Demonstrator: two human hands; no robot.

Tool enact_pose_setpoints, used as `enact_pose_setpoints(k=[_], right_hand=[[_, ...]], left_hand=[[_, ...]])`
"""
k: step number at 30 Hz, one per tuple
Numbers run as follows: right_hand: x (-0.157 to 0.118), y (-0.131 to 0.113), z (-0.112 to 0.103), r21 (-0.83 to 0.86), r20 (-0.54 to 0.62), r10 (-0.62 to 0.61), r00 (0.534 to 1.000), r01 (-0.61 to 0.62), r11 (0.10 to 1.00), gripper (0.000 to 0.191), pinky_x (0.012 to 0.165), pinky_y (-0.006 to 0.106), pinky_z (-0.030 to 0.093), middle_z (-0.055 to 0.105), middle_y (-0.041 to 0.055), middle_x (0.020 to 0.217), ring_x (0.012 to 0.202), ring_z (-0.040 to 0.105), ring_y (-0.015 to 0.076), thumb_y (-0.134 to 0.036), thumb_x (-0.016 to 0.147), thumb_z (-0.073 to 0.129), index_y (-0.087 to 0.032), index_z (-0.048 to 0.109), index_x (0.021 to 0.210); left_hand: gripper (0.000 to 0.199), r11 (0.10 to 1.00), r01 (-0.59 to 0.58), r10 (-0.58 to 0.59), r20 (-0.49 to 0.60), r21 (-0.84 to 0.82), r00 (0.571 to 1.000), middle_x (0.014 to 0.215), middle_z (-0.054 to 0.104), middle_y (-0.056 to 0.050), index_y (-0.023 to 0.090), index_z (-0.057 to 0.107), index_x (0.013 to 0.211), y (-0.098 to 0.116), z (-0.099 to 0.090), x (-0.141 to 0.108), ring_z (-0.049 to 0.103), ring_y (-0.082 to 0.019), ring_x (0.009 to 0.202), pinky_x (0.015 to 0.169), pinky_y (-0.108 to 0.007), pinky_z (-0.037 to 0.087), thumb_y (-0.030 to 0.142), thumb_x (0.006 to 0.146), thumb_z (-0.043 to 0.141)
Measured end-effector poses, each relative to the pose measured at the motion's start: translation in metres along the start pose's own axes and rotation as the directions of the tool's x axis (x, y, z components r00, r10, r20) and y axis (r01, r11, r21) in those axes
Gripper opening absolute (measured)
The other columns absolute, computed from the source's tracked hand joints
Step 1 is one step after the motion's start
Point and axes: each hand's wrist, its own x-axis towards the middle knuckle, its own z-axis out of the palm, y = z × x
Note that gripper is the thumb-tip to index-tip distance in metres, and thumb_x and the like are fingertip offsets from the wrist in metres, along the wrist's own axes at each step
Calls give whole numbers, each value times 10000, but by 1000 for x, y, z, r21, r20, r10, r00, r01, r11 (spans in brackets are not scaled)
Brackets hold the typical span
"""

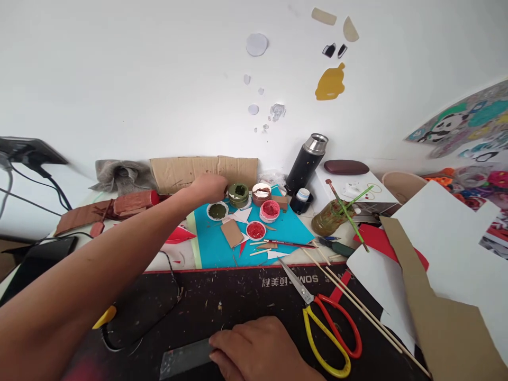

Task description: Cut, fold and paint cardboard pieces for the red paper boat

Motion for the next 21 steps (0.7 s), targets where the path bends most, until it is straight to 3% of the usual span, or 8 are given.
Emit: enact_pose_setpoints(k=[6, 12, 17, 21], right_hand=[[-2, -1, 1, -35, 34, 10, 999, -9, 999, 222, 547, 345, 391, 809, -88, 788, 582, 742, 165, -411, 1185, 508, -282, 662, 1091], [-4, -2, 5, -42, 90, -28, 996, 32, 999, 221, 543, 331, 407, 801, -76, 760, 588, 740, 166, -410, 1180, 518, -270, 663, 1087], [-6, -2, 6, -51, 131, 22, 991, -16, 999, 208, 555, 331, 430, 827, -75, 803, 618, 760, 185, -448, 1162, 554, -287, 673, 1102], [-4, -1, 4, -39, 143, 9, 990, -3, 999, 193, 551, 337, 433, 839, -78, 818, 637, 772, 181, -440, 1154, 577, -288, 676, 1089]], left_hand=[[397, 1000, 6, -6, -3, -28, 1000, 1422, 711, -119, 209, 693, 1399, -18, -7, -16, 735, -288, 1197, 999, -507, 651, 418, 1066, 744], [413, 999, 18, -19, -19, -40, 1000, 1420, 710, -119, 200, 685, 1405, -26, 3, -21, 736, -285, 1191, 1001, -519, 652, 425, 1064, 747], [276, 997, 18, -25, -82, -75, 996, 1215, 822, -151, 178, 826, 1180, -22, 12, -14, 760, -323, 1158, 968, -432, 596, 387, 1069, 685], [326, 991, 37, -57, -155, -130, 986, 1214, 852, -178, 203, 870, 1150, -26, 14, -16, 776, -363, 1134, 899, -389, 561, 395, 1034, 635]])
